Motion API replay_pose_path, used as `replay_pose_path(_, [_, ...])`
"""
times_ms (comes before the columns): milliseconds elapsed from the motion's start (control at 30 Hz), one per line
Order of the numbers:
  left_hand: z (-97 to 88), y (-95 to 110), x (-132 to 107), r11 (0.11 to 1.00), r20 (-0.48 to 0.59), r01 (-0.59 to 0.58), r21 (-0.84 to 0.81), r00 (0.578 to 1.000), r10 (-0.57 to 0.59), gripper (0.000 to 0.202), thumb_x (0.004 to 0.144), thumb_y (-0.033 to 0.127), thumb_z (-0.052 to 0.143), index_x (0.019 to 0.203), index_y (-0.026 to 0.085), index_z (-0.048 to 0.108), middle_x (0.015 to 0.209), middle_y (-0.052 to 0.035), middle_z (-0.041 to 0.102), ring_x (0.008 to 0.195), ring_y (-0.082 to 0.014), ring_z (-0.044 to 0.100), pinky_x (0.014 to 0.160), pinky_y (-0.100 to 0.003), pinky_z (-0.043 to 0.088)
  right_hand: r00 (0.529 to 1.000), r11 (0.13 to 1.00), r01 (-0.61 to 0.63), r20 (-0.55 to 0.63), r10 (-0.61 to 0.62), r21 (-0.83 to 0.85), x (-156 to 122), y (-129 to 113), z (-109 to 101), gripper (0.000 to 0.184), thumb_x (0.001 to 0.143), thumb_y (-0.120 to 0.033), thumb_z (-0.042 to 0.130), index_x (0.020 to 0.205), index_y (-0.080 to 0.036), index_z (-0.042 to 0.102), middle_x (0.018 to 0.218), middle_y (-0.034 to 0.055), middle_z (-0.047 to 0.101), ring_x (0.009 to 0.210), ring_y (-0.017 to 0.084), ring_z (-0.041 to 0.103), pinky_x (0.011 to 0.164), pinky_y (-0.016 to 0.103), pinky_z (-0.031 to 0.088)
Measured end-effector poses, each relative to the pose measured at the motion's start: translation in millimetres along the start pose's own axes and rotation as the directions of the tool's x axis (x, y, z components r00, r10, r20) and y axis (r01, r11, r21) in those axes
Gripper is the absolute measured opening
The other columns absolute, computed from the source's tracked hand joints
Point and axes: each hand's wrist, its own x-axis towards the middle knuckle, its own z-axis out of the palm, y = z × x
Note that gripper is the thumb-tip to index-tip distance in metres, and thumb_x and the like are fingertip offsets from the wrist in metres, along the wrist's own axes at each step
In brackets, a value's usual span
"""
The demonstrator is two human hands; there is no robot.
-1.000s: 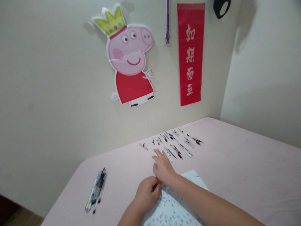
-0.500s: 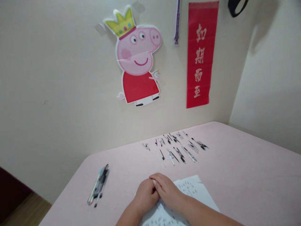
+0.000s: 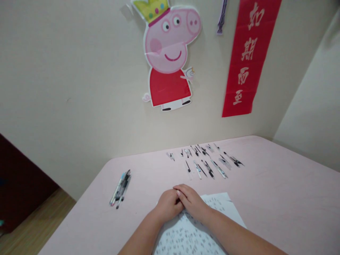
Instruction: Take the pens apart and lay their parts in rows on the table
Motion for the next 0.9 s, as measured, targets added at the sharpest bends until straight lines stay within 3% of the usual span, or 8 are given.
replay_pose_path(400, [2.4,-1,-2,0.999,-0.013,-0.030,0.016,0.999,0.030,0.027,0.078,0.020,0.044,0.091,0.017,0.067,0.090,-0.0071,0.071,0.081,-0.0213,0.062,0.071,-0.029,0.043,1.000,1.000,-0.016,-0.001,0.016,0.004,0,-4,-2,0.035,0.093,-0.031,0.036,0.113,-0.018,0.061,0.109,0.0104,0.064,0.103,0.020,0.057,0.096,0.038,0.042])
replay_pose_path(500, [3.6,-2,-2,0.998,-0.028,-0.040,-0.049,0.999,0.039,0.026,0.078,0.018,0.042,0.093,0.017,0.064,0.095,-0.0076,0.069,0.086,-0.0207,0.061,0.077,-0.029,0.044,1.000,1.000,-0.026,0.007,0.026,0.013,0,-3,-2,0.037,0.094,-0.034,0.035,0.115,-0.018,0.061,0.112,0.0109,0.064,0.106,0.020,0.057,0.098,0.039,0.041])
replay_pose_path(600, [1.9,-3,0,0.981,-0.111,-0.053,-0.188,0.993,0.033,0.021,0.080,0.017,0.039,0.089,0.016,0.059,0.090,-0.0064,0.066,0.082,-0.0171,0.057,0.075,-0.028,0.044,0.996,0.995,-0.084,-0.018,0.085,0.050,-1,-1,-1,0.043,0.094,-0.041,0.034,0.125,-0.017,0.053,0.124,0.0128,0.057,0.116,0.021,0.051,0.104,0.042,0.035])
replay_pose_path(767, [-12.9,-18,5,0.929,-0.261,0.022,-0.368,0.957,-0.126,0.012,0.083,0.024,0.039,0.076,0.019,0.047,0.066,0.0035,0.051,0.061,-0.0106,0.047,0.060,-0.023,0.040,0.980,0.971,-0.177,-0.067,0.190,0.159,-2,10,4,0.050,0.092,-0.051,0.033,0.132,-0.023,0.046,0.125,0.0115,0.057,0.118,0.022,0.050,0.101,0.044,0.037])
replay_pose_path(900, [-39.2,-42,2,0.873,-0.378,0.054,-0.484,0.887,-0.265,0.020,0.083,0.030,0.039,0.096,0.018,0.049,0.057,0.0073,0.045,0.049,-0.0092,0.045,0.051,-0.021,0.037,0.982,0.971,-0.165,-0.067,0.179,0.175,-3,15,8,0.050,0.092,-0.054,0.033,0.131,-0.025,0.047,0.117,0.0102,0.061,0.111,0.021,0.054,0.097,0.043,0.040])
